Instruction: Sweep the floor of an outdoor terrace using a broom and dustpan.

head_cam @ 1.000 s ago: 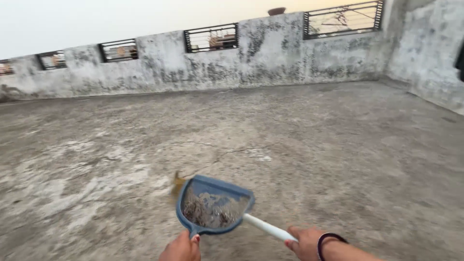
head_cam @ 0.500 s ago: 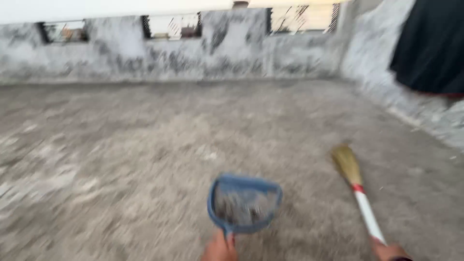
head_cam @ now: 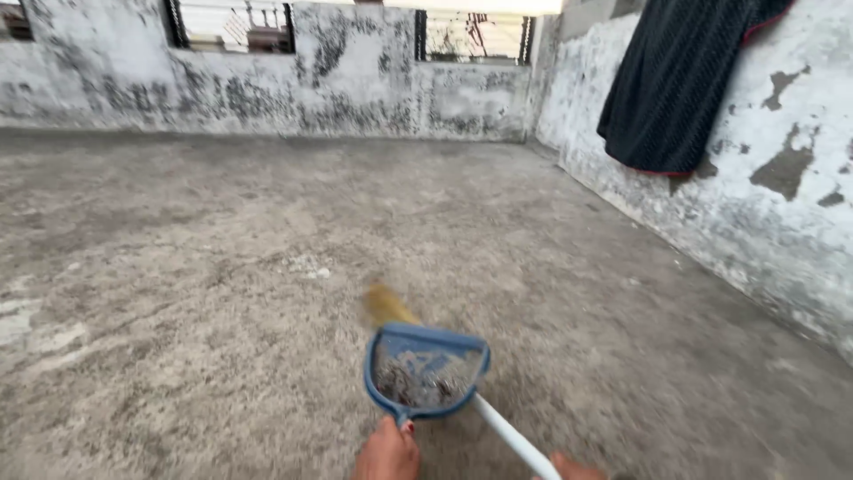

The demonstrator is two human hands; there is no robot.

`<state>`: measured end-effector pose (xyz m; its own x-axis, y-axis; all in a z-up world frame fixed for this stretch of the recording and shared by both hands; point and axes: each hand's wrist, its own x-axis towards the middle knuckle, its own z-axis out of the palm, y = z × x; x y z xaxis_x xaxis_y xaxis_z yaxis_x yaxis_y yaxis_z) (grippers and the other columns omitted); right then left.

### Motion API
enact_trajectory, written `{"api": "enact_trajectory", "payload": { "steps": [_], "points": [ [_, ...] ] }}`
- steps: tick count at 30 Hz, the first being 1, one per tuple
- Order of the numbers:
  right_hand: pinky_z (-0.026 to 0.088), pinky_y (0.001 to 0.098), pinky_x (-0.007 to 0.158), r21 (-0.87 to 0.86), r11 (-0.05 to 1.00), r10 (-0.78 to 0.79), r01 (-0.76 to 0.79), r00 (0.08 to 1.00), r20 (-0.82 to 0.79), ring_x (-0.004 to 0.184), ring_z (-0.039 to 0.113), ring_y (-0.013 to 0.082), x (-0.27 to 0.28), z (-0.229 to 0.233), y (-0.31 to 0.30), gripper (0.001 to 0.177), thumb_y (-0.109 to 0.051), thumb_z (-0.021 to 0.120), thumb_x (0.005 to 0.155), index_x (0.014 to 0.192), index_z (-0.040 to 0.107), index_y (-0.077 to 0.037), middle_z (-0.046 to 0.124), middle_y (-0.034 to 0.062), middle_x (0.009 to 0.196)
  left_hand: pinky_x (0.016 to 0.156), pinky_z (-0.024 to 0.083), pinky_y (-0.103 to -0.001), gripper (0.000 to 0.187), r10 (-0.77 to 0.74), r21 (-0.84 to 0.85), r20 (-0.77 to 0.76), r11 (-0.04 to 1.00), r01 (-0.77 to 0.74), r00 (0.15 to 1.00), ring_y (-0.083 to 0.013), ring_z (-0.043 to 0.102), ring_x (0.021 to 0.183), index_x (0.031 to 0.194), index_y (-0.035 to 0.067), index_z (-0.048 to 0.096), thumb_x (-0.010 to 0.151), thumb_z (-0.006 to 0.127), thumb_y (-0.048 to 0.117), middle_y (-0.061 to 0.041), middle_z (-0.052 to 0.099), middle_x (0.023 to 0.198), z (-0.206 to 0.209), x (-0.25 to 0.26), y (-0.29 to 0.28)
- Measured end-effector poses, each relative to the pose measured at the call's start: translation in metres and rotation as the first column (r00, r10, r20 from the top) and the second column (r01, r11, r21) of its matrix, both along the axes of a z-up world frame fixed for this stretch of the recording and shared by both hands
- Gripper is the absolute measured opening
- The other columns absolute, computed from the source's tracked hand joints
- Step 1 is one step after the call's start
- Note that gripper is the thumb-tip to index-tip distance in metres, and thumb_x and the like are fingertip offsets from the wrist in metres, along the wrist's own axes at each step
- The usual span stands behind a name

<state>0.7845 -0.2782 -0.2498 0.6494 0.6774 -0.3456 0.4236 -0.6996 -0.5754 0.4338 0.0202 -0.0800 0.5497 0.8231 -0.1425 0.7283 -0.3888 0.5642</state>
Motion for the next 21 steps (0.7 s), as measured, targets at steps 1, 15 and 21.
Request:
{"api": "enact_trajectory", "payload": {
  "steps": [1,15,21],
  "points": [
    [0.059,0.0305,0.093,0.01,0.994,0.112,-0.112,0.994,0.006,0.1,0.079,0.0125,-0.025,0.056,0.007,0.051,-0.045,0.071,0.085,0.127,0.068,-0.017,0.083,0.0031,0.104,0.092,0.053,-0.057,0.036,0.013,0.005,0.028,1.0,-0.013,1.0,-0.0421,0.069,0.104,0.112,0.012,0.06,0.099,0.053,0.045,-0.021,0.072,0.103,0.016,-0.015,-0.007],
    [0.058,0.0395,0.054,-0.228,0.955,0.199,-0.192,0.98,0.005,0.061,0.068,0.0212,-0.315,0.3,0.087,0.067,-0.054,0.049,0.101,0.147,0.034,-0.008,0.071,0.0155,0.095,0.092,0.05,-0.057,0.043,-0.126,0.039,0.153,0.992,0.122,0.98,-0.0489,0.065,0.109,0.112,0.003,0.066,0.103,0.047,0.041,-0.029,0.072,0.109,0.074,-0.104,-0.024],
    [0.057,0.045,0.076,-0.192,0.975,0.149,-0.109,0.967,0.207,0.089,0.071,0.0266,-0.219,0.269,0.066,0.061,-0.053,0.051,0.098,0.145,0.044,-0.015,0.07,0.0132,0.107,0.091,0.05,-0.056,0.046,-0.108,0.003,0.099,0.994,0.109,0.989,-0.0459,0.067,0.106,0.109,0.001,0.066,0.105,0.044,0.041,-0.027,0.073,0.108,0.09,-0.106,-0.035]
  ]
}}
